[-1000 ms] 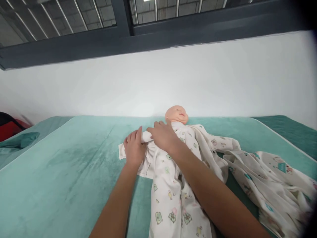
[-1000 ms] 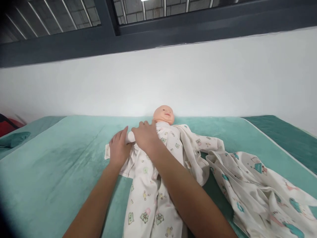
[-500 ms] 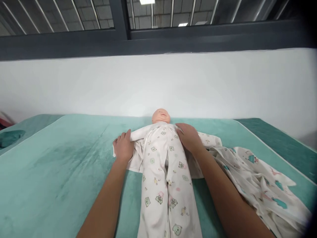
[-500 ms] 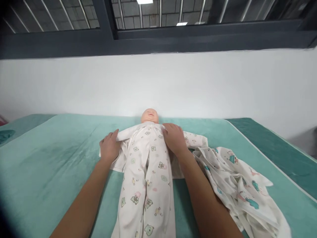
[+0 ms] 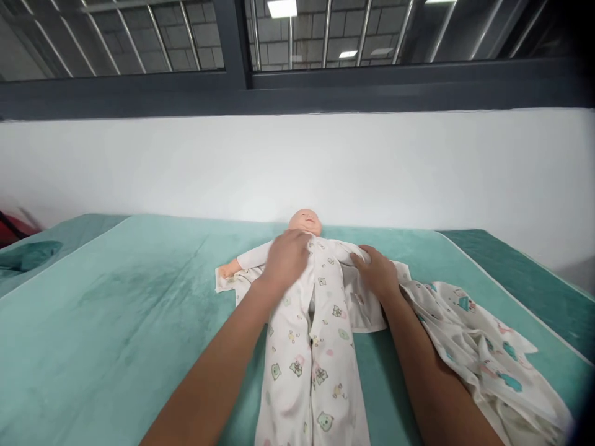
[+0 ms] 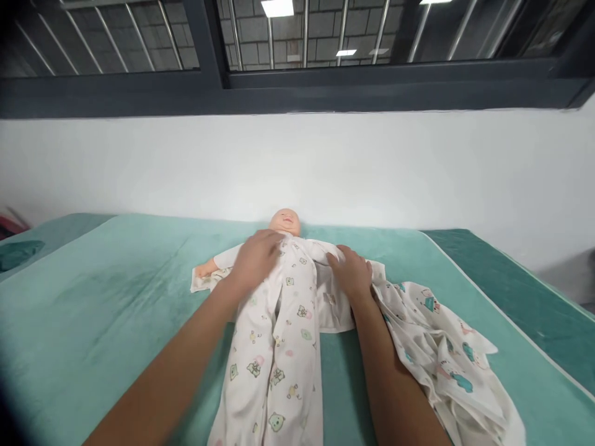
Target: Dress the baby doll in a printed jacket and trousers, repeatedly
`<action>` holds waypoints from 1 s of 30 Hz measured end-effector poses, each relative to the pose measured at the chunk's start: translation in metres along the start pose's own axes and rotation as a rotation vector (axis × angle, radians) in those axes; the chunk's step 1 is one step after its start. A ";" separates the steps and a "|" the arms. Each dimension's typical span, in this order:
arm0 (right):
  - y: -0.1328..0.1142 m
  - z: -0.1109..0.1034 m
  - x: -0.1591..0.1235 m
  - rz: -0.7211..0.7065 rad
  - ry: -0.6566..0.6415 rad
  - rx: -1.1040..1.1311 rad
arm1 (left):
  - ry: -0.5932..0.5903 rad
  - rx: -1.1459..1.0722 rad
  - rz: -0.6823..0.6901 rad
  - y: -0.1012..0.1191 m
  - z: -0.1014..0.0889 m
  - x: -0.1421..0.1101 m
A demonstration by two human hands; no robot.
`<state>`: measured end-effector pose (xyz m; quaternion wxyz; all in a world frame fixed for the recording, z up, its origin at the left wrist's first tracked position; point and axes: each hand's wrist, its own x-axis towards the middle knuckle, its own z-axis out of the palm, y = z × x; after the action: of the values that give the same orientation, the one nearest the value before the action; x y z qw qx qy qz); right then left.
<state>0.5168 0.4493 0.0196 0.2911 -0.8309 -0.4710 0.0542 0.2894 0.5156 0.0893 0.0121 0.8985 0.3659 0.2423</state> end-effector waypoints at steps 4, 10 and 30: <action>0.002 -0.003 0.002 0.023 -0.046 -0.074 | -0.435 0.232 0.212 0.054 0.020 0.047; 0.010 -0.001 0.013 0.017 -0.086 -0.114 | -0.613 0.303 0.171 0.076 0.057 0.082; 0.024 -0.002 0.022 0.166 0.020 0.264 | -0.620 0.351 0.088 0.060 0.015 0.092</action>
<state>0.5476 0.4578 0.0124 0.3971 -0.8221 -0.3864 0.1312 0.3916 0.5350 0.1274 -0.0427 0.9326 0.3418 -0.1080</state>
